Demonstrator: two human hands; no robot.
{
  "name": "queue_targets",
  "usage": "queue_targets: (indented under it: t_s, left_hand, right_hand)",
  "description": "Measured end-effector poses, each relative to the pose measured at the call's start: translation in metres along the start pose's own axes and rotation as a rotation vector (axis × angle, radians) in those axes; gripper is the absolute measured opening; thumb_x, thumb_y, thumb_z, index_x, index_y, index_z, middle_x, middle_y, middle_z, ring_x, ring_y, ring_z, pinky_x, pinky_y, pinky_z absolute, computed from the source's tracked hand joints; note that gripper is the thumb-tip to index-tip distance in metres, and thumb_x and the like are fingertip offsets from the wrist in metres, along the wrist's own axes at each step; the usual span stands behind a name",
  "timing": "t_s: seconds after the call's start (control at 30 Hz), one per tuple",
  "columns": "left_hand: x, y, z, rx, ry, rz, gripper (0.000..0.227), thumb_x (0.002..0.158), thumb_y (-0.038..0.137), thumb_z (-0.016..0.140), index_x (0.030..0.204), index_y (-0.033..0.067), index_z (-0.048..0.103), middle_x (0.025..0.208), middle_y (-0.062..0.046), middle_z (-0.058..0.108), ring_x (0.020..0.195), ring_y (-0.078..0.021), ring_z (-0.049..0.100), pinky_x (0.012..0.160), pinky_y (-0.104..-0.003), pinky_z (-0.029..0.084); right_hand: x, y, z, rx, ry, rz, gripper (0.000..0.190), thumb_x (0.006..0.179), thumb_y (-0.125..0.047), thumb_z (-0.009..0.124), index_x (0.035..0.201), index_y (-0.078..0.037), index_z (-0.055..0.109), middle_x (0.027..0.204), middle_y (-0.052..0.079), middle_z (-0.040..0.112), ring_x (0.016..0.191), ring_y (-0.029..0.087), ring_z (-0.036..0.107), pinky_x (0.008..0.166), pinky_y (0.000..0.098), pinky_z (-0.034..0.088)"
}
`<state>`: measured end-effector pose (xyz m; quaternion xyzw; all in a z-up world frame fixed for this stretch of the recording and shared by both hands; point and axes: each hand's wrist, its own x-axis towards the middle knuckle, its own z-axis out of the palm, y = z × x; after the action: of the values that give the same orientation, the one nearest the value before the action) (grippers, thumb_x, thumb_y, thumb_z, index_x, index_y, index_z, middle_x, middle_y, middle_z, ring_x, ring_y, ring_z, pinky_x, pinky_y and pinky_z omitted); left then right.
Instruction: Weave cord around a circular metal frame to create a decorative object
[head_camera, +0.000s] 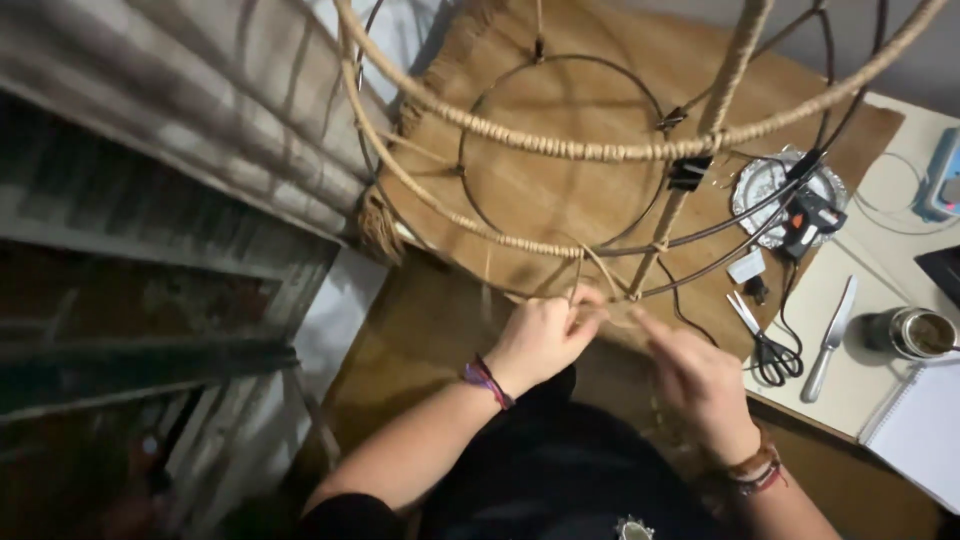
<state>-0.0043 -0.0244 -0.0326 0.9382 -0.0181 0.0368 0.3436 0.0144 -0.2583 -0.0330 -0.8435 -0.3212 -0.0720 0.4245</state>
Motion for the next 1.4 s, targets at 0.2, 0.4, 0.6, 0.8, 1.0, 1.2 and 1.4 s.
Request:
queue_targets:
  t_s: [0.2, 0.4, 0.6, 0.8, 1.0, 1.2, 1.4]
  left_hand:
    - [-0.009, 0.012, 0.011, -0.968, -0.214, -0.113, 0.039, 0.096, 0.012, 0.041, 0.058, 0.0145, 0.05, 0.063, 0.004, 0.054, 0.062, -0.0106, 0.049, 0.077, -0.027, 0.041]
    - [-0.008, 0.004, 0.025, 0.059, 0.097, -0.116, 0.036, 0.081, 0.049, 0.076, 0.066, 0.0211, 0.058, 0.055, 0.001, 0.065, 0.056, -0.0237, 0.069, 0.056, -0.04, 0.052]
    - [-0.021, 0.011, 0.011, -0.671, 0.242, 0.116, 0.026, 0.108, 0.017, 0.039, 0.124, 0.0064, 0.057, 0.122, -0.011, 0.065, 0.119, -0.0287, 0.066, 0.108, -0.036, 0.048]
    - [0.009, -0.01, -0.003, -0.624, 0.042, -0.007, 0.038, 0.111, 0.022, 0.037, 0.079, 0.0122, 0.054, 0.07, -0.001, 0.054, 0.063, -0.0162, 0.057, 0.07, -0.031, 0.045]
    - [0.109, -0.048, -0.036, -0.209, -0.076, -0.114, 0.043, 0.099, 0.042, 0.047, 0.072, 0.02, 0.071, 0.095, -0.002, 0.063, 0.104, -0.0246, 0.058, 0.086, -0.04, 0.054]
    - [0.175, -0.046, -0.051, 0.107, 0.657, 0.945, 0.02, 0.096, 0.035, 0.068, 0.082, 0.0228, 0.073, 0.074, 0.0, 0.065, 0.081, -0.0188, 0.066, 0.084, -0.043, 0.042]
    - [0.174, -0.047, -0.021, -0.143, 0.807, 0.927, 0.033, 0.1, 0.043, 0.059, 0.073, 0.025, 0.064, 0.082, 0.01, 0.063, 0.088, -0.0148, 0.061, 0.085, -0.038, 0.035]
  right_hand:
    - [-0.036, 0.033, 0.018, -0.651, -1.141, 0.435, 0.023, 0.089, -0.027, 0.061, 0.11, -0.035, 0.064, 0.09, 0.003, 0.076, 0.088, 0.031, 0.075, 0.077, 0.046, 0.059]
    - [0.016, -0.016, -0.017, 0.585, -0.376, 0.256, 0.055, 0.104, -0.02, 0.039, 0.156, -0.003, 0.033, 0.158, 0.018, 0.045, 0.142, 0.03, 0.051, 0.119, 0.0449, 0.043]
    - [0.017, 0.007, 0.003, 0.136, -0.391, 0.051, 0.032, 0.096, -0.009, 0.059, 0.127, -0.007, 0.068, 0.124, 0.009, 0.075, 0.11, 0.021, 0.076, 0.101, 0.0315, 0.054]
    - [0.028, 0.005, 0.001, -0.512, -0.625, 0.045, 0.032, 0.096, -0.031, 0.059, 0.126, -0.025, 0.066, 0.096, -0.006, 0.072, 0.057, 0.02, 0.074, 0.05, 0.0381, 0.064]
    - [0.106, -0.072, -0.017, -0.175, 0.005, -0.263, 0.013, 0.101, 0.008, 0.06, 0.107, 0.003, 0.071, 0.112, 0.015, 0.074, 0.104, 0.028, 0.074, 0.092, 0.0342, 0.058]
    - [0.134, -0.071, 0.009, -0.485, -0.009, -0.11, 0.015, 0.107, -0.013, 0.064, 0.12, -0.009, 0.068, 0.103, 0.003, 0.075, 0.086, 0.022, 0.073, 0.061, 0.0352, 0.053]
    - [0.149, -0.089, 0.012, -0.054, 0.004, 0.186, 0.004, 0.099, -0.019, 0.071, 0.1, -0.02, 0.075, 0.08, -0.002, 0.078, 0.082, 0.027, 0.075, 0.071, 0.0363, 0.058]
